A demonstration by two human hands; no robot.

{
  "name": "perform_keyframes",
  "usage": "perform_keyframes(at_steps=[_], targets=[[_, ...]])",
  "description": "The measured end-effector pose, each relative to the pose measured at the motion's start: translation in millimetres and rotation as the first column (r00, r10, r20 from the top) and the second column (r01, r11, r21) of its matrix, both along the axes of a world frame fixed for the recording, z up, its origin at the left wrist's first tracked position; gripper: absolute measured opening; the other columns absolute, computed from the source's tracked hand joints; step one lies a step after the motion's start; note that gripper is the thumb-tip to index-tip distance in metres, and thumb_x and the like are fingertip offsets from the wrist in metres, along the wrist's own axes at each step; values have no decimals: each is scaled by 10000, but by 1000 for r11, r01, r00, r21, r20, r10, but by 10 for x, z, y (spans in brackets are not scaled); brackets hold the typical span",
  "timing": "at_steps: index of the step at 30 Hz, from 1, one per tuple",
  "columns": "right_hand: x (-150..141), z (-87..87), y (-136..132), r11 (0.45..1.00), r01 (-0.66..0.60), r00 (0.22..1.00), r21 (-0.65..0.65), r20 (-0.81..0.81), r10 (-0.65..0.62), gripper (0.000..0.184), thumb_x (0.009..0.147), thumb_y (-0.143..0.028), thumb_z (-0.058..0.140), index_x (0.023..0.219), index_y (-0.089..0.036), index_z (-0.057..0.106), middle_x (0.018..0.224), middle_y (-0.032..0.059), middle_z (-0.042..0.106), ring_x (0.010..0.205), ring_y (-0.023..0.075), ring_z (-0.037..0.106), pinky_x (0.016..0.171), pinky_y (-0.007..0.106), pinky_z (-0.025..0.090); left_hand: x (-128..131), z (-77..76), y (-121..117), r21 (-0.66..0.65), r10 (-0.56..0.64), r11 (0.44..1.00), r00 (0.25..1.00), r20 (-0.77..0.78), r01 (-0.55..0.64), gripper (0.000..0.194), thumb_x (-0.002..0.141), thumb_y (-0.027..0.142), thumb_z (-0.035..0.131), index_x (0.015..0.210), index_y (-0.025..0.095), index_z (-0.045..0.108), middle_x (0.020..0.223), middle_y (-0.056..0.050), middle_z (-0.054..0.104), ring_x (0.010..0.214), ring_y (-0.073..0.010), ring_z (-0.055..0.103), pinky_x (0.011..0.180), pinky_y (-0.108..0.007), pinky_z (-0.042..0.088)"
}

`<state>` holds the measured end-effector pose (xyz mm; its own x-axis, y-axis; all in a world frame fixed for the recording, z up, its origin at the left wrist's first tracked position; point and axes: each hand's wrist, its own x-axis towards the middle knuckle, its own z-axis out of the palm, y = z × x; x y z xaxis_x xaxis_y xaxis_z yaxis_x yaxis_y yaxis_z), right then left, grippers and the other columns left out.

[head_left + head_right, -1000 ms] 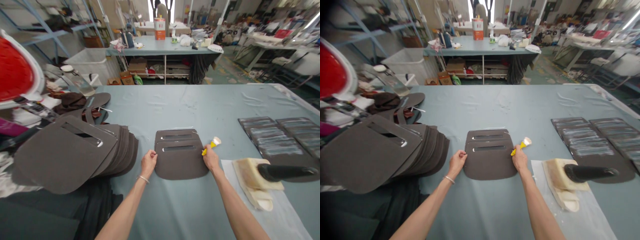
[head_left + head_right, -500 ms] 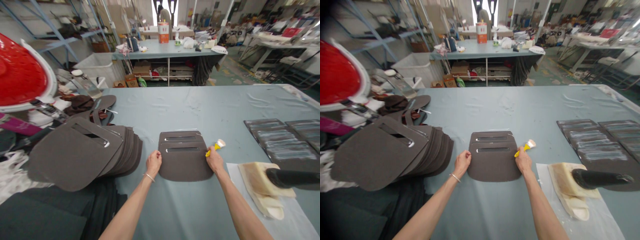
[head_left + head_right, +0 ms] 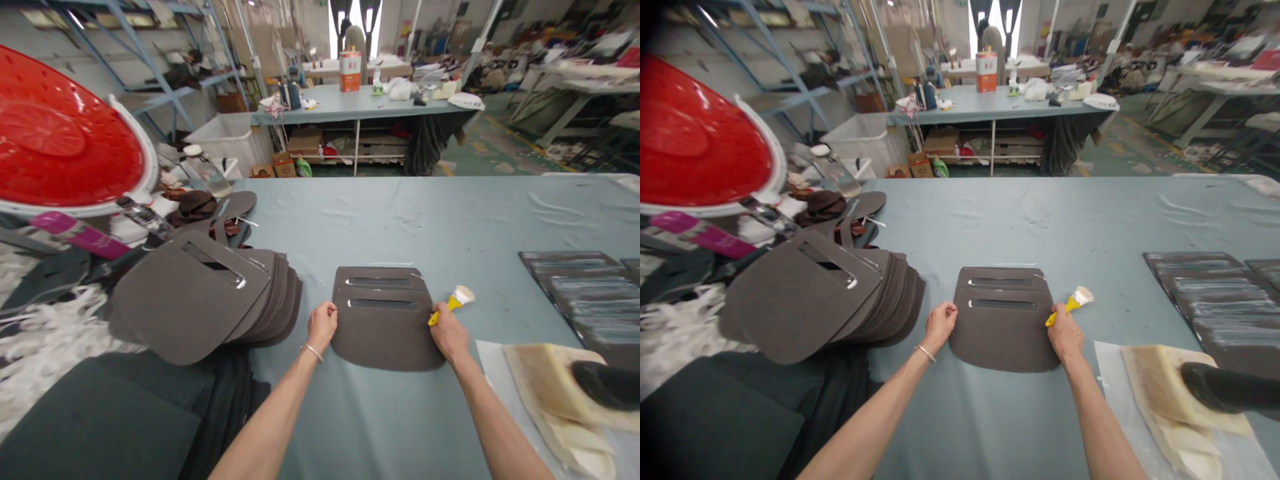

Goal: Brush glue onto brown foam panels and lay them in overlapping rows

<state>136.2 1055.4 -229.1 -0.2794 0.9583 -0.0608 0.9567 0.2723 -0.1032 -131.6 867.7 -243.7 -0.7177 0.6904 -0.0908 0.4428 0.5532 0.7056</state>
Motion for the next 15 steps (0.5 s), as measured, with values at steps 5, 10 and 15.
perform_keyframes(at_steps=[5,10,15], targets=[[-20,90,-71,1000,-30,1000,3,9,30,229,877,-203,415,1097,-222,476,943,64,563,701,160,534,566,257,280,52,31,1,-13,1,1000,998,-61,-2,80,794,179,517,810,212,589,820,-26,597,748,-147,551,661,-238,366],[-13,101,-47,968,19,999,251,-43,-9,199,859,-301,492,1023,-187,495,926,87,516,856,210,484,629,267,310,97,81,53,-78,-6,997,966,-257,-14,127,817,177,489,899,203,583,933,-63,532,888,-184,517,775,-275,385],[-118,-38,51,924,-180,922,336,-270,278,126,844,-206,466,967,-185,483,884,60,512,869,197,441,721,276,326,248,218,131,-50,-166,986,913,-374,159,311,807,227,534,1117,232,536,1105,-76,500,1039,-221,464,881,-344,365]])
